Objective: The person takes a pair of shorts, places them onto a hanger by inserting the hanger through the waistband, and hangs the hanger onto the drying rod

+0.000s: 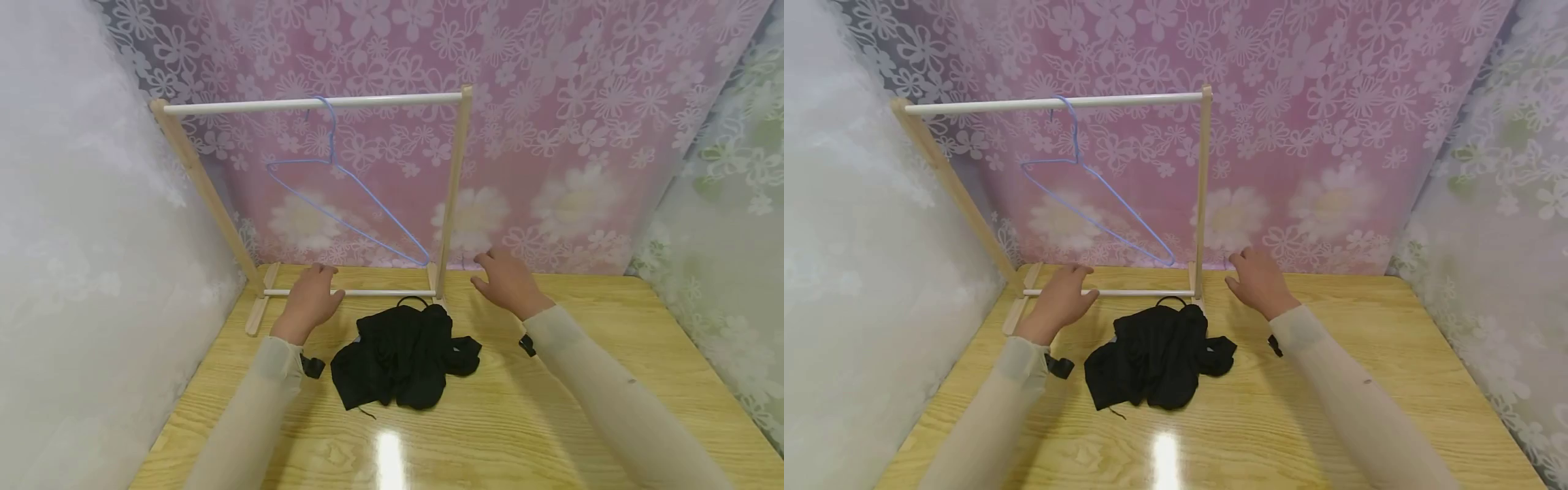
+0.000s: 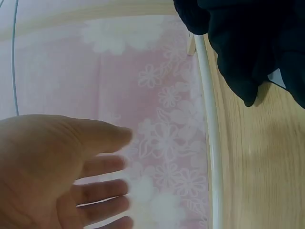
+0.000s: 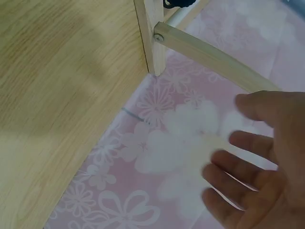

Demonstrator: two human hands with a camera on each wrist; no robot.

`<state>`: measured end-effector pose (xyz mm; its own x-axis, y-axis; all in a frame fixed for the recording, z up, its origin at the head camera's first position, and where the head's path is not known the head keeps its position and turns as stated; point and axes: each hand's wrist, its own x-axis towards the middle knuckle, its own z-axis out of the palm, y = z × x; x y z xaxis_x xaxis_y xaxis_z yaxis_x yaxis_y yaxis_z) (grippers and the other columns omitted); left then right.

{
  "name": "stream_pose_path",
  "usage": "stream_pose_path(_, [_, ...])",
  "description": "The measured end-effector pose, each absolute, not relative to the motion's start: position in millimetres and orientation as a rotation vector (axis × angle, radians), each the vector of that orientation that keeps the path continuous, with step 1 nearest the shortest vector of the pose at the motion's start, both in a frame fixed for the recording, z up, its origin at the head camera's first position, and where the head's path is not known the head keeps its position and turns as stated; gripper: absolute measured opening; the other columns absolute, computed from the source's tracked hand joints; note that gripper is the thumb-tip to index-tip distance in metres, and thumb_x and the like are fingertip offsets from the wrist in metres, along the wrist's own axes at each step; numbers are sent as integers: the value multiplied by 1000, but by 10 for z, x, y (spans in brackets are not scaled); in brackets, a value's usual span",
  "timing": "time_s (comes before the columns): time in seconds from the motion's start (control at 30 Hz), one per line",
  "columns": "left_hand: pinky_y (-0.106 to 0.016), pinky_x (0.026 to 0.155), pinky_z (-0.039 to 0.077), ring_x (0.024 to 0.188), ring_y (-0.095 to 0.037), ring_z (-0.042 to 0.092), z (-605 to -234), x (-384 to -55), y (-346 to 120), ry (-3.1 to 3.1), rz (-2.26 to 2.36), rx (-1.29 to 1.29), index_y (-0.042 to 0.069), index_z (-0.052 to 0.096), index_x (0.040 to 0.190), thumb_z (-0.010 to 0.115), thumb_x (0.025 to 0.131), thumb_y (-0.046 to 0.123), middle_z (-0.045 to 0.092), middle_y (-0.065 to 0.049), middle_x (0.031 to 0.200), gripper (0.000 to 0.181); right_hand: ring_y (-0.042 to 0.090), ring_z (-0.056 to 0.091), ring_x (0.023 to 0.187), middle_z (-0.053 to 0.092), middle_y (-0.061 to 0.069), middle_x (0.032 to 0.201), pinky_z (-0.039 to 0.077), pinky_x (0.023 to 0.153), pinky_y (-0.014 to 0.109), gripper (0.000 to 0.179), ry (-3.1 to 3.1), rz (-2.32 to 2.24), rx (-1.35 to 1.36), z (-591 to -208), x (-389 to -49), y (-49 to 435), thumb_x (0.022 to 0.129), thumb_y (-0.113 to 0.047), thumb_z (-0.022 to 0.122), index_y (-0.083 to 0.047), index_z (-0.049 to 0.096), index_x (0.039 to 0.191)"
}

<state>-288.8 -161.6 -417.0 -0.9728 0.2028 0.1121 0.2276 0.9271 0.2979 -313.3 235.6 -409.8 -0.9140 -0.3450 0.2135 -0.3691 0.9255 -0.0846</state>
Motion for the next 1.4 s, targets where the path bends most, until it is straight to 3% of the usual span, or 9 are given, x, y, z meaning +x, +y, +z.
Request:
stream_pose_path(0.17, [-50,94,54,112,-34,65,-4208,-2811,-1634,-3096,-412,-395,7,68,131,67,102,26,65,-15,129,34,21,61,69,69,9,87,53,67,41,8,-2983,152,688,-4145,-3037,2454,99,-11,66,-5,71,99])
stream_pose_path(0.33, [-43,76,56,81,-22,65,-4349,-2802,-1674,-3228,-426,-371,10,72,103,68,102,24,71,-5,100,15,14,43,59,53,-1,67,39,62,33,22,-3101,218,811,-4269,-2966,2562,101,-10,63,-13,59,79])
stream_pose_path(0.5, [-48,89,55,100,-26,66,-4510,-2784,-1724,-3355,-455,-337,9,72,114,76,96,27,70,-7,117,26,12,40,63,48,-3,70,37,64,31,24,-3252,300,864,-4435,-2957,2655,98,-13,70,-13,58,78])
stream_pose_path(0.63, [-53,98,51,114,-34,61,-4597,-2757,-1755,-3432,-478,-325,9,67,129,83,89,35,61,-14,131,50,17,53,74,60,5,88,49,71,37,20,-3353,309,805,-4529,-2958,2696,92,-19,79,-5,67,98])
stream_pose_path(0.7, [-52,97,51,111,-34,60,-4622,-2755,-1759,-3451,-470,-345,8,66,129,84,88,37,59,-15,129,54,26,63,88,64,17,110,55,81,46,43,-3403,269,716,-4550,-2941,2703,88,-25,84,0,66,118])
stream_pose_path(0.8, [-50,92,52,103,-31,58,-4639,-2765,-1760,-3465,-456,-370,8,67,121,86,86,37,59,-13,120,50,36,65,103,52,30,134,53,90,56,72,-3469,213,606,-4558,-2912,2700,85,-32,86,1,55,141])
stream_pose_path(1.0, [-52,92,50,106,-36,57,-4673,-2765,-1728,-3464,-373,-428,11,65,109,87,85,32,58,-15,120,38,34,62,98,49,27,130,52,84,54,74,-3527,171,553,-4574,-2926,2681,86,-35,85,-2,51,143])
stream_pose_path(1.17, [-57,99,48,117,-48,55,-4704,-2697,-1685,-3423,-280,-463,6,63,117,83,90,29,56,-24,127,41,44,61,109,48,29,134,52,87,57,74,-3536,144,525,-4552,-2921,2661,88,-35,84,-3,50,145])
stream_pose_path(1.4, [-57,94,50,107,-46,58,-4660,-2634,-1664,-3407,-252,-487,4,62,113,84,89,26,57,-23,118,39,48,57,118,45,31,141,52,90,60,80,-3544,136,493,-4589,-2933,2654,87,-37,85,-4,47,149])
